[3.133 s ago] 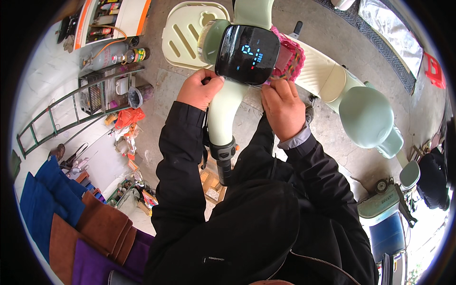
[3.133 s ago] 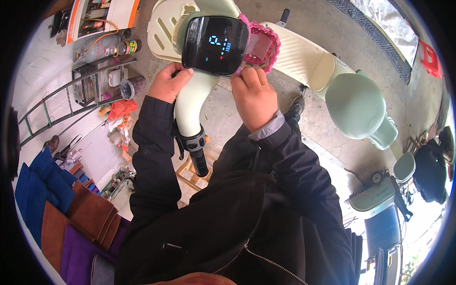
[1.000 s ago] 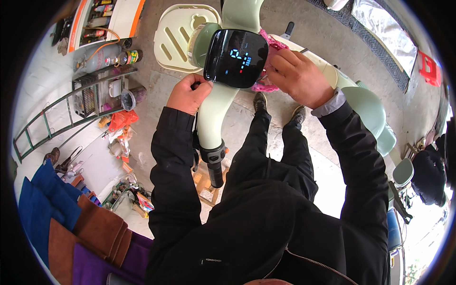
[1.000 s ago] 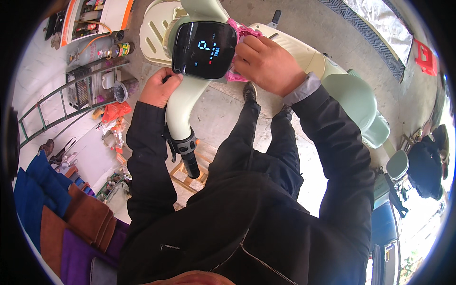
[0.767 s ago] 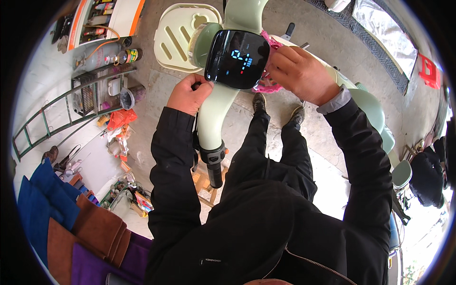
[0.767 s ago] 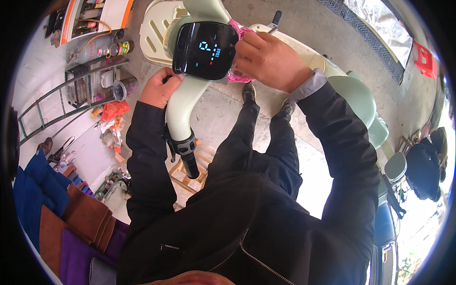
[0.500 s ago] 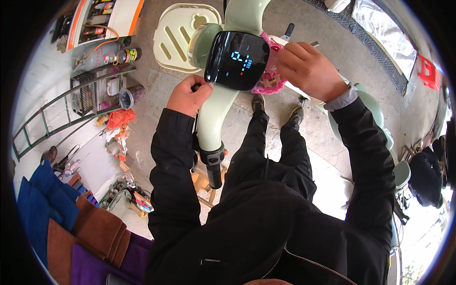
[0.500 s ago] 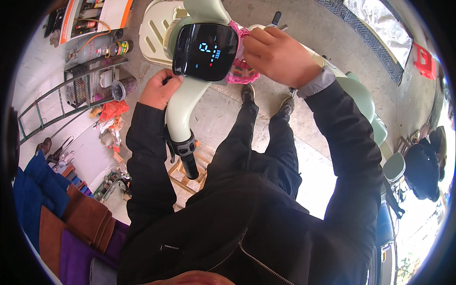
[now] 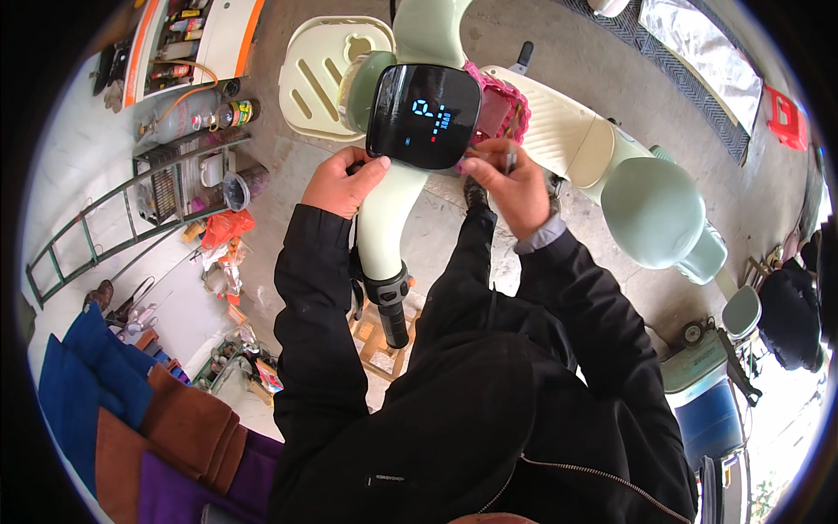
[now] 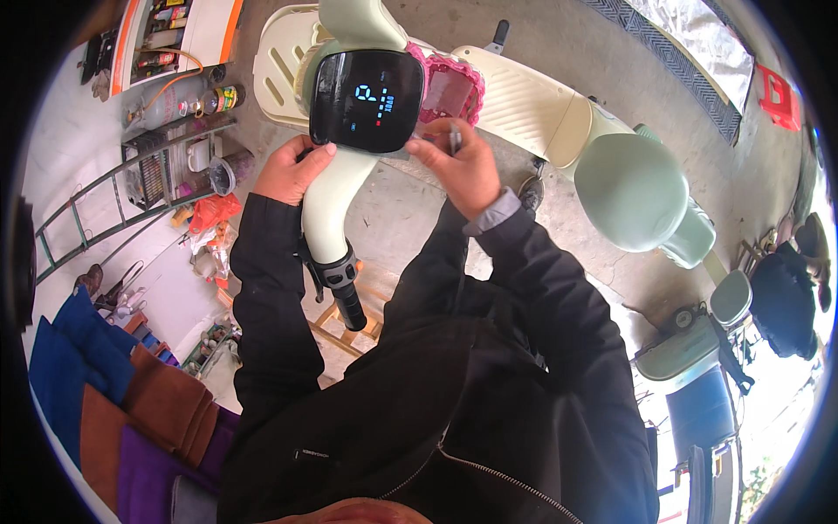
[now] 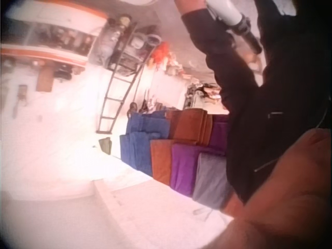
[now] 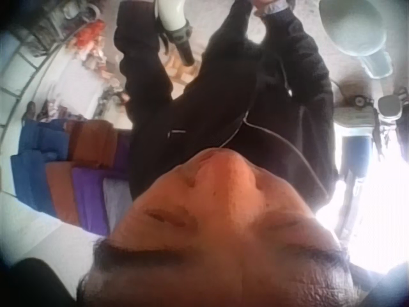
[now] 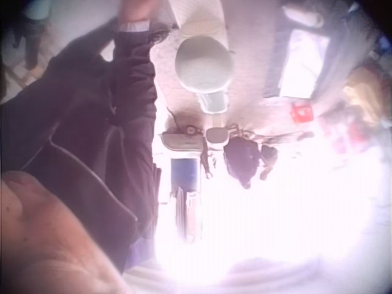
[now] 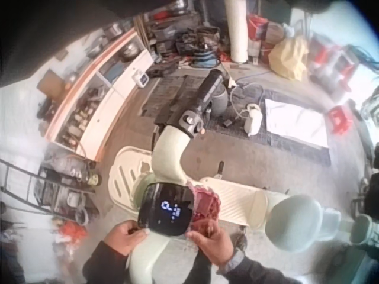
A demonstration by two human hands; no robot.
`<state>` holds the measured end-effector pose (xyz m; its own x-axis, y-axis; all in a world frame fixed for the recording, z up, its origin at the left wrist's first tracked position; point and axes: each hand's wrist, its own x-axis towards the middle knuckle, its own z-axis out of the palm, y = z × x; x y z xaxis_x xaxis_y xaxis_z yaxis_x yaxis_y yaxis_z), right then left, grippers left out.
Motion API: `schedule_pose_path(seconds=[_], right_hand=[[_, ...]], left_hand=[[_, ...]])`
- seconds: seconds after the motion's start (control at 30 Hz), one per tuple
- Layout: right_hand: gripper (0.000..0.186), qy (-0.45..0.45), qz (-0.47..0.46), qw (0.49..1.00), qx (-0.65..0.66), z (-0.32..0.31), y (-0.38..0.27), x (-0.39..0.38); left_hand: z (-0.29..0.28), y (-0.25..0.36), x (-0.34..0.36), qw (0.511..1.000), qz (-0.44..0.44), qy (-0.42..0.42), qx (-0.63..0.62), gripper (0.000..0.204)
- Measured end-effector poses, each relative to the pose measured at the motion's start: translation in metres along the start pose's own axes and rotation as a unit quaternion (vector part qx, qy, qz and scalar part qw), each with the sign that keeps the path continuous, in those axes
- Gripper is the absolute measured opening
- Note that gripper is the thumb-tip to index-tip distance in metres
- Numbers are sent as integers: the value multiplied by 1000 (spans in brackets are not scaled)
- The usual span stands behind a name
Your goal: The person uses a small metal tool to pry and adjust the digital display cover on a light green electric scooter. They repeatedly lift the cover, inspect the edges, and reseat it. The person briefly walks out of the shop and returns to the scooter.
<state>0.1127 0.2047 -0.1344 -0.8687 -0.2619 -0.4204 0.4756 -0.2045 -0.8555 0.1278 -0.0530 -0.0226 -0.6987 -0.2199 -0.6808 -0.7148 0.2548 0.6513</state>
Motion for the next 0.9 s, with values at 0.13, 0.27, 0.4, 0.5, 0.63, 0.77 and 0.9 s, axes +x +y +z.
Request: schedule_pose_path(seconds=[0.13, 0.27, 0.4, 0.5, 0.63, 0.77, 0.9], right_hand=[[9, -14, 48, 997, 65, 20, 14, -7], [8, 1, 38, 996, 86, 24, 20, -10], [10, 22, -3, 996, 91, 33, 26, -15], [12, 34, -15, 996, 85, 38, 32, -21], [17, 25, 0, 999, 25, 42, 36, -37], [21, 17, 3, 999, -27, 42, 27, -48], [20, -1, -62, 994, -89, 42, 7, -56]], left_hand=[[-5, -2, 6, 999, -12, -10, 52, 34], [-8, -7, 9, 998, -17, -6, 53, 34], [-7, -6, 9, 999, -17, -2, 41, 34], [-4, -1, 7, 999, -12, 6, 34, 35], [-2, 5, 5, 999, 1, 13, 52, 35], [-2, 4, 5, 998, 7, 15, 57, 35], [-4, -1, 9, 996, 25, 27, 78, 35]])
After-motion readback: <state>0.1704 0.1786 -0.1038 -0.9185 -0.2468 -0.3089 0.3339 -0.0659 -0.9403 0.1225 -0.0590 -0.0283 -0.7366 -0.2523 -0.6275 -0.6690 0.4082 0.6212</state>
